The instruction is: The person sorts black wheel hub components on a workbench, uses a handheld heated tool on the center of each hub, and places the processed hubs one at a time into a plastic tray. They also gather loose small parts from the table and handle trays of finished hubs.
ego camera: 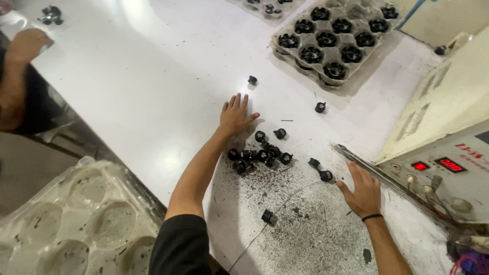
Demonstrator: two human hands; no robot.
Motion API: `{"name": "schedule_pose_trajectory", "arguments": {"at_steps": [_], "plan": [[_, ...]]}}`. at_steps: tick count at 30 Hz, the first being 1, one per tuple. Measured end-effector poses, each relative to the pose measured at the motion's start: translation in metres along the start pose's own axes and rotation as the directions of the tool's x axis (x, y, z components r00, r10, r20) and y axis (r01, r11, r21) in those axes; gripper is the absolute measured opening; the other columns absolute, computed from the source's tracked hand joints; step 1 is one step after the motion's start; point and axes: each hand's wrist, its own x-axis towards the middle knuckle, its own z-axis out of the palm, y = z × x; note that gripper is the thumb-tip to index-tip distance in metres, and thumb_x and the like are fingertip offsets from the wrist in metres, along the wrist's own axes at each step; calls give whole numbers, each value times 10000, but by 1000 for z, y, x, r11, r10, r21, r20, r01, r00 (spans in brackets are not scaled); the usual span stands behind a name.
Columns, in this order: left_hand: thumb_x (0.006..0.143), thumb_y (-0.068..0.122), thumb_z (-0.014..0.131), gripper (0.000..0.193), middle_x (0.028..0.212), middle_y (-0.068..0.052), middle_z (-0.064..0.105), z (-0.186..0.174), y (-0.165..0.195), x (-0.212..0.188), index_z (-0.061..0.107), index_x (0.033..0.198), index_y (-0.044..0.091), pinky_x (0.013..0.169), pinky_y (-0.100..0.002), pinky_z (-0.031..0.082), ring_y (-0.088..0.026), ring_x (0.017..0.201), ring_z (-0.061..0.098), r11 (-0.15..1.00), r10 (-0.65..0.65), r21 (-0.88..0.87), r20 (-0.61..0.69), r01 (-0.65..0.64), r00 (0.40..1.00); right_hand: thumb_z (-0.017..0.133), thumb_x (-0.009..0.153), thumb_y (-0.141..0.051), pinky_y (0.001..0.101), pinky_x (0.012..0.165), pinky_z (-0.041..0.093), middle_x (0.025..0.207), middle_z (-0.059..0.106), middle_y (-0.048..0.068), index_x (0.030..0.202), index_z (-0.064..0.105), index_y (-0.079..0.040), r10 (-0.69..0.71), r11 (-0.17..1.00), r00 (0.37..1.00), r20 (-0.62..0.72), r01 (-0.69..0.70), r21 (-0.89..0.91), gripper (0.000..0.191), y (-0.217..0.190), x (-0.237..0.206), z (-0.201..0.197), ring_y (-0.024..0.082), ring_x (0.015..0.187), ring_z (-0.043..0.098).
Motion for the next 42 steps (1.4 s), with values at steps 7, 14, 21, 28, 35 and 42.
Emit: {"name": "schedule_pose_trajectory", "arguments": {"at_steps": [7,14,21,28,35,42], "plan": [[910,752,518,996,1697,-241,111,17,31,69,175,1641,169,1203,-562,220,-435,1543,134,996,-41,66,-183,54,982,539,935,-617,488,1024,402,1437,595,123,1497,498,-95,46,999,998,46,-45,-18,768,15,2,8,296,1292,548],[903,792,471,1005,1686,-186,182,34,81,109,215,1653,172,1245,-571,211,-387,1564,208,982,189,3,63,-189,980,464,964,-652,494,1062,366,1449,566,138,1496,483,-68,57,998,996,64,-56,-25,790,24,1,7,292,1323,514],[935,725,491,822,1683,-151,205,69,178,88,378,1560,202,1252,-570,165,-382,1546,203,956,285,-93,83,-277,955,428,966,-684,509,1060,364,1464,557,138,1507,475,-93,109,994,990,89,-106,-34,802,13,1,-3,305,1335,500],[976,599,492,601,1702,-149,214,69,181,47,516,1475,263,1241,-610,138,-394,1566,176,849,528,-138,216,-509,822,458,945,-691,488,1065,375,1456,567,119,1498,484,-106,101,995,993,64,-101,-2,806,-9,4,-29,295,1332,506],[901,822,270,929,1694,-160,168,43,112,-25,252,1631,248,1228,-633,69,-368,1569,142,829,557,-118,275,-547,784,514,927,-694,478,1104,357,1484,554,124,1497,482,-106,52,998,999,2,-52,40,819,-22,-9,-50,309,1363,492],[809,878,471,1018,1642,-202,330,16,39,-104,393,1608,253,1200,-602,267,-395,1514,297,958,-118,-257,65,131,991,310,857,-863,683,1182,162,1691,191,182,1640,292,-234,70,985,982,174,-95,142,1005,-75,23,-58,405,1530,223]]}}
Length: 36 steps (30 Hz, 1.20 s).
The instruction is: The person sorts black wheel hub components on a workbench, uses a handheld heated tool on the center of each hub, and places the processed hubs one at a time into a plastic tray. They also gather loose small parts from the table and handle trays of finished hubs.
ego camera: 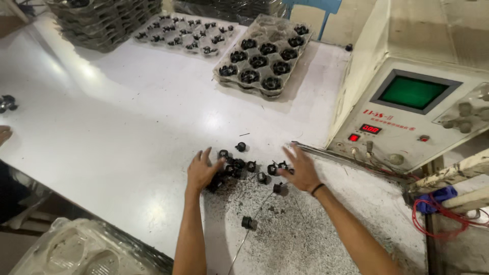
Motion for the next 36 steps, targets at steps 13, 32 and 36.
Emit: {"name": "schedule_pose_trajectory", "arguments": {"at_steps": [13,32,36], "plan": [[767,696,704,787,1585,-202,401,98,67,-18,556,1456,346,1098,-501,427,-442,1411,451,729,552,390,152,-563,820,417,765,-945,642,1197,155,1720,113,124,1651,144,-328,-167,957,947,276,223,-185,1114,-3,-19,29,363,1562,153],[646,596,881,1215,1638,-332,157,151,44,-138,274,1571,93,1171,-563,303,-492,1499,198,973,223,62,-24,-221,975,339,837,-903,682,1208,120,1709,217,49,1594,337,-399,-55,995,972,231,73,-69,909,10,-19,28,351,1561,185],[609,609,919,1303,1633,-299,173,155,56,-103,239,1572,53,1154,-575,299,-476,1490,205,963,243,101,57,-248,968,331,865,-862,662,1206,96,1694,213,31,1552,377,-429,-78,995,951,300,93,-38,813,4,-2,33,328,1555,164]]}}
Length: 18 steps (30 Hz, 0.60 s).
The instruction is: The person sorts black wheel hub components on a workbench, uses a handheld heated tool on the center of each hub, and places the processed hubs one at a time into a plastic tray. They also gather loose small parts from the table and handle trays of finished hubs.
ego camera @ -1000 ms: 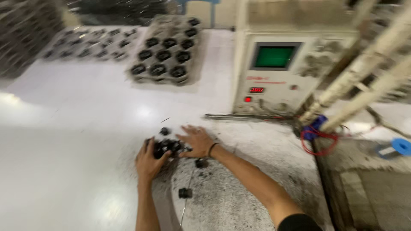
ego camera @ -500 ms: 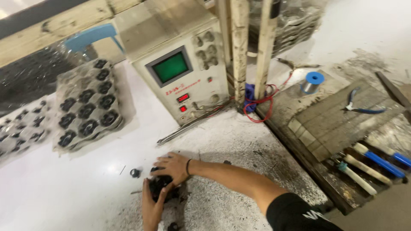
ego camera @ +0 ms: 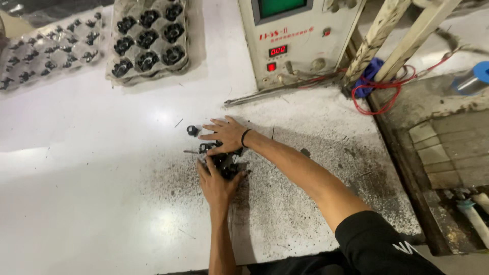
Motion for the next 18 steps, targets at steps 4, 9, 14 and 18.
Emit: {"name": "schedule_pose_trajectory", "arguments": {"at_steps": [4,9,14,18], "plan": [[628,575,920,1238,1581,-283,305,7,13,21,310,1531,-12,1163,-567,338,-492,1475,270,994,109,2,-94,-110,990,280,948,-758,642,1234,125,1681,292,-14,1510,446,-444,14,999,1000,-6,-14,49,665,7,0,2,291,1558,217],[679,549,908,1179,1564,-296,361,21,27,31,337,1532,-31,1128,-565,377,-497,1435,331,979,203,-6,-75,-204,976,297,985,-708,636,1218,135,1616,379,28,1503,474,-383,38,998,996,-85,-34,45,637,31,-16,0,313,1519,262],[699,521,900,1110,1505,-291,426,49,56,28,375,1502,-36,1141,-554,402,-481,1416,383,935,345,-32,-144,-353,927,330,1005,-686,643,1215,157,1588,435,56,1477,525,-336,149,989,972,-183,-144,38,619,58,-59,4,335,1506,315],[697,515,881,1081,1490,-296,433,74,85,19,394,1490,-34,1156,-541,396,-484,1420,403,915,389,-77,-84,-395,917,368,1001,-686,668,1188,165,1582,449,67,1461,542,-307,231,973,942,-244,-229,33,621,75,-107,17,356,1492,335]]}}
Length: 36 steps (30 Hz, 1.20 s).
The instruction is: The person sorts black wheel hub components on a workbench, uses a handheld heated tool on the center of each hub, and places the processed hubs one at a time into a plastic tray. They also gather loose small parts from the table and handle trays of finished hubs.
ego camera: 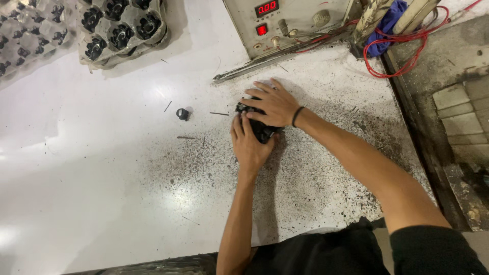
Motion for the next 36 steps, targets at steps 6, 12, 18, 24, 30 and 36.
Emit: {"name": "schedule_pose_trajectory", "arguments": {"at_steps": [6,12,18,24,30,36], "plan": [[781,685,758,1195,1633,-328,266,7,11,2,278,1591,-52,1220,-586,289,-475,1524,266,940,220,-311,233,-142,947,379,962,-727,668,1178,209,1577,457,72,1491,522,-289,131,987,986,-98,-139,-83,701,32,-75,-4,337,1483,352],[928,570,747,930,1678,-218,207,-74,-69,93,327,1586,65,1245,-618,93,-419,1564,114,960,-114,249,-86,132,990,361,940,-763,630,1177,256,1570,460,76,1497,509,-303,176,954,974,-139,-204,-220,737,37,-110,8,323,1468,369],[1004,457,619,583,1636,-207,323,-90,-103,119,541,1487,139,1237,-595,196,-407,1533,214,953,-220,209,-16,219,975,382,924,-776,598,1179,295,1562,474,102,1508,506,-266,174,960,972,-161,-204,-192,785,41,-102,10,323,1452,405],[1067,479,502,599,1682,-115,372,-81,-106,119,460,1566,151,1306,-561,185,-349,1591,260,983,-67,175,42,59,997,363,920,-795,623,1171,285,1566,466,117,1529,505,-265,134,971,977,-166,-163,-175,820,44,-82,12,337,1450,396],[1006,613,394,693,1707,-72,251,-61,-76,93,354,1604,265,1258,-527,35,-329,1586,137,982,-33,190,211,-8,977,344,840,-849,749,1117,113,1576,395,136,1441,529,-323,56,987,993,-103,-71,-146,820,19,-69,9,369,1462,287],[1071,545,267,594,1702,-26,334,-44,-34,84,425,1589,302,1290,-536,37,-308,1610,177,993,80,-109,257,-53,963,374,972,-684,770,1156,30,1582,412,112,1286,670,-247,-139,978,978,155,160,-135,614,-70,-62,45,367,1520,228]]}}
